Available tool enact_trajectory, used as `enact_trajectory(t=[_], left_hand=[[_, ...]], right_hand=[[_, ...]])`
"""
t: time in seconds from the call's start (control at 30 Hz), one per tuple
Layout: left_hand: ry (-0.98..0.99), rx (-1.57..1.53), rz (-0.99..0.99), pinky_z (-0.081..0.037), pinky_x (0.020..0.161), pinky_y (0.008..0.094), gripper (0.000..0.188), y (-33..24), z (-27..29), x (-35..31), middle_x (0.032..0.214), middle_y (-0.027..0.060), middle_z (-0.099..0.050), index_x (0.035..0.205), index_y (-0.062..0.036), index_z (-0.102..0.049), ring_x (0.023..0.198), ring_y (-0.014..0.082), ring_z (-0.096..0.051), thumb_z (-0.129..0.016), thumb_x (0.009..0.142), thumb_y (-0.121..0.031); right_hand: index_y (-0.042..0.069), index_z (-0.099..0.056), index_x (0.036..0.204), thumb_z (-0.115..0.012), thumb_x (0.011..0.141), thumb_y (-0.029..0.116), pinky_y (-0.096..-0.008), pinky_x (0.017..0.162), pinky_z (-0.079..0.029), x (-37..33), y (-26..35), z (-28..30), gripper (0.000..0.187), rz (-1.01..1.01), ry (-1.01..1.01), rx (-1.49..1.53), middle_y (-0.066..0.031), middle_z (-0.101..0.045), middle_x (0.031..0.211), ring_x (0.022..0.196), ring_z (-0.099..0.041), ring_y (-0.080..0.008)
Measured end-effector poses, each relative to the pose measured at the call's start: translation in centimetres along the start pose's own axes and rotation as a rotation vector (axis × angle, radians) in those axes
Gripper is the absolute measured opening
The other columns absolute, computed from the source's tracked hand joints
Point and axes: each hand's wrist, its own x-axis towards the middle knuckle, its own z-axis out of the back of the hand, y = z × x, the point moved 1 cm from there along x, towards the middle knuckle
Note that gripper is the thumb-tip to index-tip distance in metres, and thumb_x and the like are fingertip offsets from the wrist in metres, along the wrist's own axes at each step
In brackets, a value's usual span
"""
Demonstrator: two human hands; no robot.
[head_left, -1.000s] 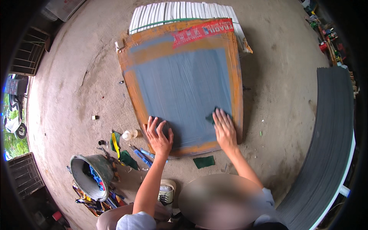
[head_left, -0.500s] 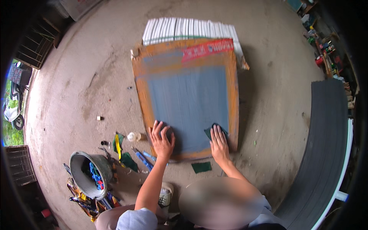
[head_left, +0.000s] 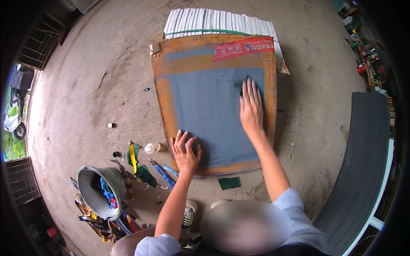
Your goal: The person sits on the floor and repeatedly wipes a flat gray surface inside a wooden frame using a green cloth and a small bottle. The person flips the frame over once, then continues wiping the same surface with the cloth and occasionally applying liquid from the bottle.
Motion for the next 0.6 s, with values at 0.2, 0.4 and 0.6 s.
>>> enact_trajectory(t=[0.2,0.4,0.6], left_hand=[[0.008,-0.004,-0.002,-0.024,0.112,0.0586,0.042,0.2,0.1,-0.3,0.129,0.0121,-0.043,0.116,-0.0132,-0.049,0.135,0.0339,-0.034,-0.066,0.079,-0.011],[-0.008,-0.039,-0.032,-0.024,0.112,0.0576,0.041,-1.2,-0.9,0.4,0.13,0.0114,-0.043,0.116,-0.0139,-0.049,0.135,0.0333,-0.034,-0.066,0.079,-0.011],[0.008,0.008,-0.008,-0.024,0.112,0.058,0.043,0.6,-0.2,-0.3,0.13,0.0105,-0.044,0.116,-0.0133,-0.049,0.134,0.0331,-0.035,-0.068,0.077,-0.012]], right_hand=[[0.005,-0.029,0.147,-0.049,0.095,0.011,-0.0422,0.114,-0.03,-9.7,-0.1,2.6,0.056,-0.014,0.245,0.008,-0.0133,-0.031,0.152,0.14,-0.03,-0.0304],[-0.007,-0.032,0.14,-0.045,0.098,0.017,-0.0442,0.113,-0.029,8.2,-2.1,0.2,0.051,0.006,-0.135,-0.007,-0.0223,-0.03,0.149,0.135,-0.035,-0.0375],[-0.001,-0.036,0.142,-0.048,0.097,0.017,-0.0444,0.115,-0.028,-0.8,5.5,-2.6,0.051,0.173,0.085,0.109,-0.0188,-0.035,0.149,0.139,-0.031,-0.0324]])
